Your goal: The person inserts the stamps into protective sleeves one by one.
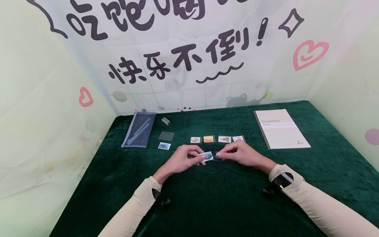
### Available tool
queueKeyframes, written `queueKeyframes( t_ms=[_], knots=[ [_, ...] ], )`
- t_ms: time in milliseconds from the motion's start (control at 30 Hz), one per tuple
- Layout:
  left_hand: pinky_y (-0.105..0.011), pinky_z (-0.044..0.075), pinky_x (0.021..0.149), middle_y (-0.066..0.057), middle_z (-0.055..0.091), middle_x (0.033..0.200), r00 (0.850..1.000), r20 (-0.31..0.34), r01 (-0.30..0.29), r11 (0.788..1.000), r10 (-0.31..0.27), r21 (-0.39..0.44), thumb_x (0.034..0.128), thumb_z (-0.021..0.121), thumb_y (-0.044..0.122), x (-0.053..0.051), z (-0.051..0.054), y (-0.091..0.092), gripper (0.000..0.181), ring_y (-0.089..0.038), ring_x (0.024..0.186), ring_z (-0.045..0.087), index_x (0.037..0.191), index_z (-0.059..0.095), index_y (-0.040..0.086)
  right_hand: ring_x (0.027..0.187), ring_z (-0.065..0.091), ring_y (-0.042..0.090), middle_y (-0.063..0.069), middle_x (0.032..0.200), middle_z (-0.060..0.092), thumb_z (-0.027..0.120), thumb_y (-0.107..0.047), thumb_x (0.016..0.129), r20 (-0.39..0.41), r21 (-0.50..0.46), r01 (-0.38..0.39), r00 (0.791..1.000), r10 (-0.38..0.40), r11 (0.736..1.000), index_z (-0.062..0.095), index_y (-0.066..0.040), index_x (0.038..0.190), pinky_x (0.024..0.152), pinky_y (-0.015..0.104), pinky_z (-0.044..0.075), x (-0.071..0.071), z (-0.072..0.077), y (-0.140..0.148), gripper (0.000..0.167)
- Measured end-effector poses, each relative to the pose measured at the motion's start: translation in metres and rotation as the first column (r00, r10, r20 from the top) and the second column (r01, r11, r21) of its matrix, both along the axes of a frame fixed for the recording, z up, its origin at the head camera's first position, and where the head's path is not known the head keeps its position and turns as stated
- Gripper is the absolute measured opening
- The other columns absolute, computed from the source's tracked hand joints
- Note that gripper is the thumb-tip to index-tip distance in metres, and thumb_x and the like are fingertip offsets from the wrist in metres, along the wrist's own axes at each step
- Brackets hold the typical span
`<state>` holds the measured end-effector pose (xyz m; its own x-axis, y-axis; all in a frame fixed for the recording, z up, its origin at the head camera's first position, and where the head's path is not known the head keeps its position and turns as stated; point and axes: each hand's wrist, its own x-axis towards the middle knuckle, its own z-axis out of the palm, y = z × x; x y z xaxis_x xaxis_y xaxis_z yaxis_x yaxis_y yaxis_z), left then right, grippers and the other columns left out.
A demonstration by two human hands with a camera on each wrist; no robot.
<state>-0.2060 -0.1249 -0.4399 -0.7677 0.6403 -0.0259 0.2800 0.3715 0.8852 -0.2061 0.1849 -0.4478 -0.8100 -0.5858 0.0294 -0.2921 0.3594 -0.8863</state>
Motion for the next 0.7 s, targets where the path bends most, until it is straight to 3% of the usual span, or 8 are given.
queueKeyframes(
  t_ms=[100,533,700],
  knots=[
    [-0.033,0.055,0.080,0.006,0.083,0.099,1.000,0.006,-0.005,1.000,0.005,0.000,0.1067,0.069,0.042,0.0003,-0.0003,0.0000,0.020,-0.020,0.090,0.075,0.117,0.076,0.027,0.093,0.073,0.024,-0.001,0.107,0.083,0.073,-0.030,0.105,-0.001,-0.011,-0.011,1.000,0.011,1.000,0.084,-0.024,0.112,0.082,0.030,0.055,0.0000,-0.0005,-0.0003,0.015],
    [-0.031,0.052,0.079,0.003,0.083,0.101,0.999,0.032,-0.007,1.000,0.007,-0.007,0.1078,0.068,0.039,0.0001,-0.0003,0.0005,0.020,-0.022,0.092,0.074,0.120,0.076,0.025,0.078,0.065,0.021,0.000,0.096,0.082,0.073,-0.035,0.105,0.014,0.015,0.018,1.000,-0.018,1.000,0.085,-0.026,0.110,0.072,0.028,0.052,0.0003,-0.0004,-0.0013,0.016],
    [-0.031,0.052,0.080,0.003,0.083,0.103,0.999,0.051,-0.004,1.000,0.005,-0.012,0.1082,0.067,0.039,0.0006,0.0016,0.0012,0.021,-0.023,0.094,0.074,0.121,0.076,0.025,0.079,0.066,0.021,0.000,0.097,0.082,0.074,-0.033,0.104,0.006,0.008,0.006,1.000,-0.006,1.000,0.085,-0.025,0.110,0.073,0.028,0.053,0.0000,-0.0006,-0.0021,0.015]
  ],
)
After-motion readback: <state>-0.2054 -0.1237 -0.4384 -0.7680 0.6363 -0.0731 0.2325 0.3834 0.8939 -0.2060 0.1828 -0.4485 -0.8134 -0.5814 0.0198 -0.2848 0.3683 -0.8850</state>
